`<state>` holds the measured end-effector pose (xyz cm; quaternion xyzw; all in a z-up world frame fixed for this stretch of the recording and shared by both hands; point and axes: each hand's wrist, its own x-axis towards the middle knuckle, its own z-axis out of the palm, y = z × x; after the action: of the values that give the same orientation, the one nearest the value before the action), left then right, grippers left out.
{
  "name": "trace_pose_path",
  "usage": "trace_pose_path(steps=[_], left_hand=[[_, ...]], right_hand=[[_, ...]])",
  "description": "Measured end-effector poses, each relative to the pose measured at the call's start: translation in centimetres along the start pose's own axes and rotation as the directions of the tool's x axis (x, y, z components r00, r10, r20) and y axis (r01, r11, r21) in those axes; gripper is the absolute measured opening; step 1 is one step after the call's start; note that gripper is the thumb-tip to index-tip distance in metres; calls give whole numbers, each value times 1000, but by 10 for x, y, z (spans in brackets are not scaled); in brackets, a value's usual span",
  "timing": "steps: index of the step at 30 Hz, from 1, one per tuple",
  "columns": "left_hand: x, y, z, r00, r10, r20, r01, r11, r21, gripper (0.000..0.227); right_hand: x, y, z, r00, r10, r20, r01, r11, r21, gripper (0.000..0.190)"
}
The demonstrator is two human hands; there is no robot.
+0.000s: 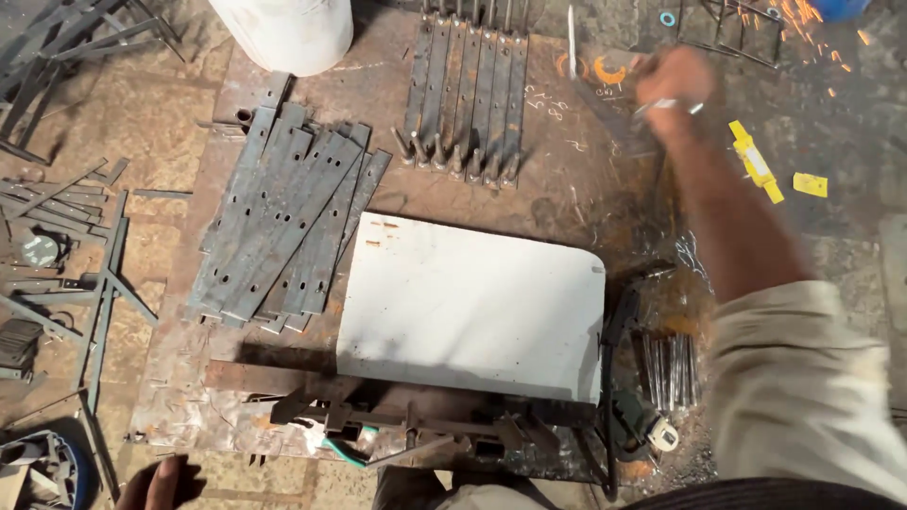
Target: Welding and assembling metal brackets and components on a workbench.
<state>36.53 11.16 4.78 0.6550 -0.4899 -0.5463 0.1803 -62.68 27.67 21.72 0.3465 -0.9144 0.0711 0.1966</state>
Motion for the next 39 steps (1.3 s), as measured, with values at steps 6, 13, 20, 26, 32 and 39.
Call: trace_pose_path(steps=[6,13,20,26,32,39], left_hand=[[104,-97,-54,944,-311,112,305,950,66,74],[76,-77,-34,988,-146,42,144,988,45,71],[90,-106,-31,979,-188,84,187,982,26,72],[112,-156,-41,974,-202,97,195,978,80,71],[114,-144,-28,975,-210,77,201,973,117,75],[114,-127,-32,978,-201,63,197,978,70,73]], right_hand=[[-93,-76,132,932,362,-19,-356,923,149,8],[-162,-122,165,947,320,6,-309,908,283,33],[-135,-134,137,992,-27,126,3,982,189,35],[-170,-133,103,974,-218,58,188,926,326,27],[-143,-131,110,976,-192,103,149,935,323,25],[-139,-125,123,984,-168,53,137,920,368,25]])
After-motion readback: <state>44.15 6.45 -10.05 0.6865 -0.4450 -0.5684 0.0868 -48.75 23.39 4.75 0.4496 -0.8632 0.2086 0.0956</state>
